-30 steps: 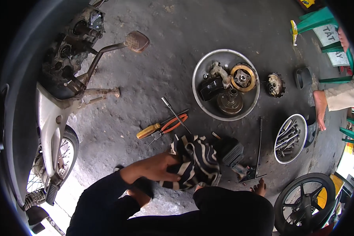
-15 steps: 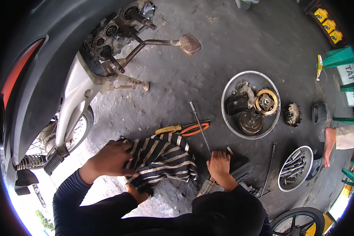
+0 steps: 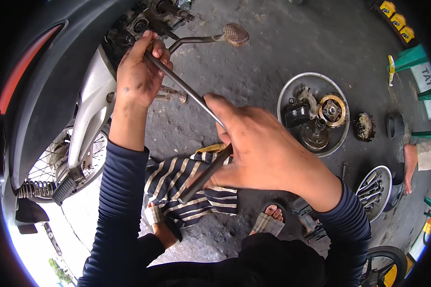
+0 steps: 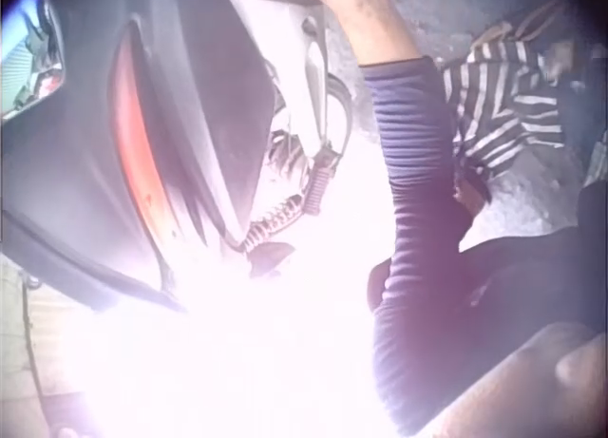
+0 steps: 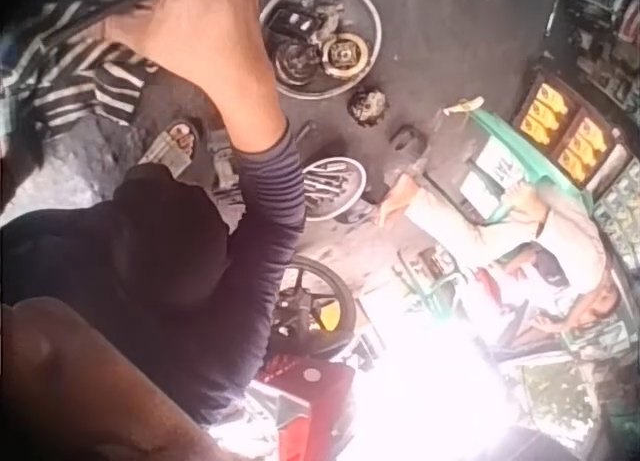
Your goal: Cleaning and reassembling components of a motorcycle engine using tools and an air nozzle.
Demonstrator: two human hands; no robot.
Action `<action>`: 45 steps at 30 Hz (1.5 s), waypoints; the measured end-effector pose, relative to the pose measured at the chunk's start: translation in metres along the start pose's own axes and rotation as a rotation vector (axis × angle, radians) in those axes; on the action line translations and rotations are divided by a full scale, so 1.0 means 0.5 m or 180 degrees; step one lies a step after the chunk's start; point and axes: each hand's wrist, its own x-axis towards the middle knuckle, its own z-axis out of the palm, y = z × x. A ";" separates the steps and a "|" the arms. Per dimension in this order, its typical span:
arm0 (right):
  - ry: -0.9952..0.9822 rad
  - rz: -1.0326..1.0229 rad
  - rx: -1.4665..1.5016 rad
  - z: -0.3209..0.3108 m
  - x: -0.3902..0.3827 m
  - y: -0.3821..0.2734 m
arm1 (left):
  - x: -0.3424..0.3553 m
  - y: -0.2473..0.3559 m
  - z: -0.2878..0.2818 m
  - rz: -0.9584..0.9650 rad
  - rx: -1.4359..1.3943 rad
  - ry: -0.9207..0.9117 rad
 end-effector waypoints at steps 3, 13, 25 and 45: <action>0.0356 0.0068 -0.0793 0.012 0.046 -0.004 | 0.048 0.015 -0.022 -0.0015 -0.0099 -0.0050; 0.0971 0.0106 -0.0460 0.061 0.085 -0.008 | 0.092 0.019 -0.046 0.0223 0.0041 -0.0109; 0.1293 -0.0783 -0.0653 0.016 0.101 0.014 | 0.127 0.030 -0.051 0.0388 -0.0226 0.0055; 0.0946 0.0941 0.2466 0.041 0.100 -0.003 | 0.124 0.015 -0.042 0.0380 -0.0541 0.0407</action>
